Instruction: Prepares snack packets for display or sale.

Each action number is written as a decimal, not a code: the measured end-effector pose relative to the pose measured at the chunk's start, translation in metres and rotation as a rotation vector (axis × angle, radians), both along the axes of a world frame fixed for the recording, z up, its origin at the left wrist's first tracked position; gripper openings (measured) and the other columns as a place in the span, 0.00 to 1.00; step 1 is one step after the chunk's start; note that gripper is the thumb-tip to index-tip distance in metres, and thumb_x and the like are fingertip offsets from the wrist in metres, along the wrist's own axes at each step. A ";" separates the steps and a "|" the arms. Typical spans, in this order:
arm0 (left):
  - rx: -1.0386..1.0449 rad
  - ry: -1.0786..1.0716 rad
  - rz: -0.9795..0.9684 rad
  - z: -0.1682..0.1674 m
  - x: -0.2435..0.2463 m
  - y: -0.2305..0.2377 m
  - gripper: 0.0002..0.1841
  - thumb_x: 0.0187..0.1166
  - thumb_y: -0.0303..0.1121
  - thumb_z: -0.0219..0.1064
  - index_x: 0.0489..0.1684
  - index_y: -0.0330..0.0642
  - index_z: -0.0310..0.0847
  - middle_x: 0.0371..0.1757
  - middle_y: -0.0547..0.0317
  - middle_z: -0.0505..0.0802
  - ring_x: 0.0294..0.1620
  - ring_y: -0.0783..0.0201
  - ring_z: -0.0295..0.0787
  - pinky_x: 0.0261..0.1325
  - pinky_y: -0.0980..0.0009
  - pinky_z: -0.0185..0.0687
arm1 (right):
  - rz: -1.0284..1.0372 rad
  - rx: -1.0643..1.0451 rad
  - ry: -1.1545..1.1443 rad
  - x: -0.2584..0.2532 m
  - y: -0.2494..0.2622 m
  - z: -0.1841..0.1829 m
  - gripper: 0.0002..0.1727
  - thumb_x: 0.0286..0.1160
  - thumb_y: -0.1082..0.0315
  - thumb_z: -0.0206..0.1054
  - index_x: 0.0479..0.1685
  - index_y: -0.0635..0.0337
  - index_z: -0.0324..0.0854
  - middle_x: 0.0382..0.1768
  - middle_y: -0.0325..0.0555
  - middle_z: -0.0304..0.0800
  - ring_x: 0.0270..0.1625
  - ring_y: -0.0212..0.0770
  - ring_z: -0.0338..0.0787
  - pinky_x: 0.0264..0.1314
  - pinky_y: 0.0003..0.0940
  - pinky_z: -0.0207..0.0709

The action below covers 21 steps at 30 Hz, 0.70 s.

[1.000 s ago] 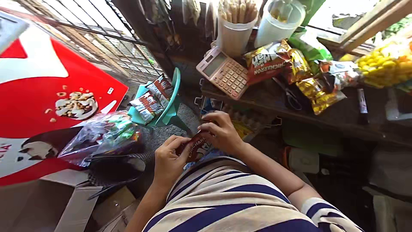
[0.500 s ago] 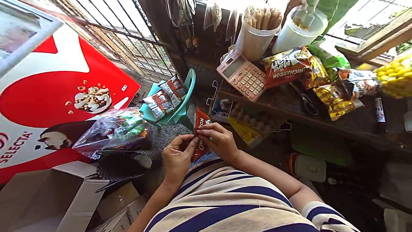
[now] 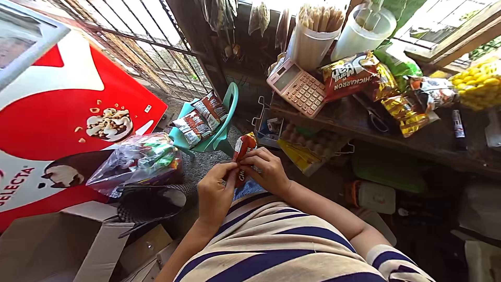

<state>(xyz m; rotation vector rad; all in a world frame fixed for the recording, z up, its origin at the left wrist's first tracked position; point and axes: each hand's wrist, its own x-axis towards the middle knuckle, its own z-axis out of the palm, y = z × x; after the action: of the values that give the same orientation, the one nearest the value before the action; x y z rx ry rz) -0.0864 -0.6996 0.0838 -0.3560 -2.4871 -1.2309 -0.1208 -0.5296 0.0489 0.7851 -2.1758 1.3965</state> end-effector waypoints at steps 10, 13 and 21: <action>-0.391 0.283 -0.235 -0.005 -0.004 0.013 0.18 0.85 0.24 0.58 0.67 0.49 0.87 0.42 0.44 0.91 0.41 0.50 0.90 0.43 0.62 0.84 | -0.040 0.031 0.017 0.002 0.028 -0.006 0.07 0.73 0.68 0.71 0.34 0.61 0.91 0.42 0.49 0.95 0.47 0.43 0.92 0.49 0.39 0.85; -0.377 0.220 -0.222 -0.006 -0.007 0.023 0.14 0.87 0.26 0.59 0.63 0.40 0.88 0.44 0.42 0.93 0.46 0.51 0.93 0.52 0.63 0.87 | -0.032 0.062 0.026 0.001 0.039 -0.010 0.07 0.74 0.68 0.72 0.34 0.61 0.92 0.41 0.48 0.95 0.46 0.42 0.93 0.51 0.40 0.85; -0.314 0.194 -0.203 -0.007 -0.012 0.059 0.11 0.85 0.26 0.61 0.48 0.31 0.91 0.41 0.40 0.93 0.46 0.54 0.92 0.55 0.73 0.84 | 0.053 0.102 0.089 0.001 0.076 -0.014 0.07 0.80 0.69 0.67 0.38 0.63 0.88 0.42 0.50 0.95 0.47 0.43 0.94 0.50 0.39 0.83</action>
<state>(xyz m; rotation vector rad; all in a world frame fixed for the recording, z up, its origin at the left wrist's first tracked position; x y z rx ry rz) -0.0979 -0.6401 0.0766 -0.7857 -2.5178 -0.8229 -0.1195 -0.4538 0.0353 0.9301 -2.1858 1.2586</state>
